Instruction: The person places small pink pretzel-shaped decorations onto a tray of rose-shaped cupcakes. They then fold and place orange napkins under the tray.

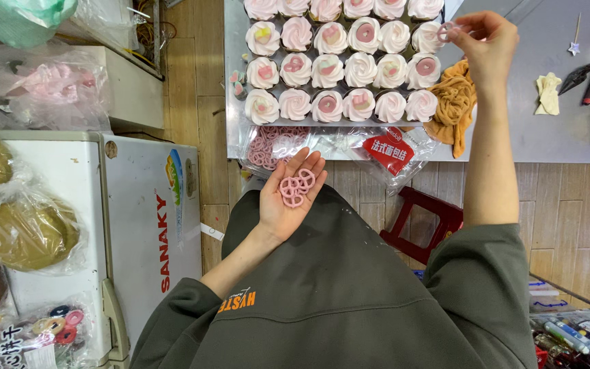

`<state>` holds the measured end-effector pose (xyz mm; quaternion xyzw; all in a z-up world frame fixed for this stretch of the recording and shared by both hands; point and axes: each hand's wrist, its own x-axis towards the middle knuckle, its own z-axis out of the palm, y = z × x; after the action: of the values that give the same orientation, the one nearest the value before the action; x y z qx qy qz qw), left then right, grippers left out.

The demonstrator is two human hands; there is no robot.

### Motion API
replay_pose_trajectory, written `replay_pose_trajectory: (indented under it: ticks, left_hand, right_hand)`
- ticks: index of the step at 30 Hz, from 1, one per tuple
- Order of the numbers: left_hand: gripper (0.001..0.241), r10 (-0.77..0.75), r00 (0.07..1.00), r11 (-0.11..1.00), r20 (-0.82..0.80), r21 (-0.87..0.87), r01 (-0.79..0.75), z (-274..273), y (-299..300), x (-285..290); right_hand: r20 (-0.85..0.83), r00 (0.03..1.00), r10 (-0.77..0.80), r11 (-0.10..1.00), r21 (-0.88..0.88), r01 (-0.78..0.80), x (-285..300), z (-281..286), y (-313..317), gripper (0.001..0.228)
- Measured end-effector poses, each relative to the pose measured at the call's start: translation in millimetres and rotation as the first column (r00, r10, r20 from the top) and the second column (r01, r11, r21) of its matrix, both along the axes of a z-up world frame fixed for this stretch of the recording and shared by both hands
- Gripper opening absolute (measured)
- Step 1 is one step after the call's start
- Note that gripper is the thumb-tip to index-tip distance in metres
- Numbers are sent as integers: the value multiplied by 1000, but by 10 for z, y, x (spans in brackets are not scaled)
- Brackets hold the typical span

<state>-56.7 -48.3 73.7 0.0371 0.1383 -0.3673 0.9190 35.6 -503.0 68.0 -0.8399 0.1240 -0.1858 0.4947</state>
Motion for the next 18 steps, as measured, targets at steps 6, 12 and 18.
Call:
replay_pose_trajectory:
  ticks: [6,12,18]
  left_hand:
    - [49,22,1000,999,-22,29,-21,-28,9,5]
    - [49,19,1000,999,-17,31,-19,-35,-5,6]
    - [49,9,1000,1000,2,24,-9,-30,-32,15]
  right_hand:
    - [133,982,133,912,371,-174,18,82,24,8]
    - [265,923,279,859,361,-364,-17,357,67,14]
    - [241,929,282,917,218,-335,38,341,-36,24]
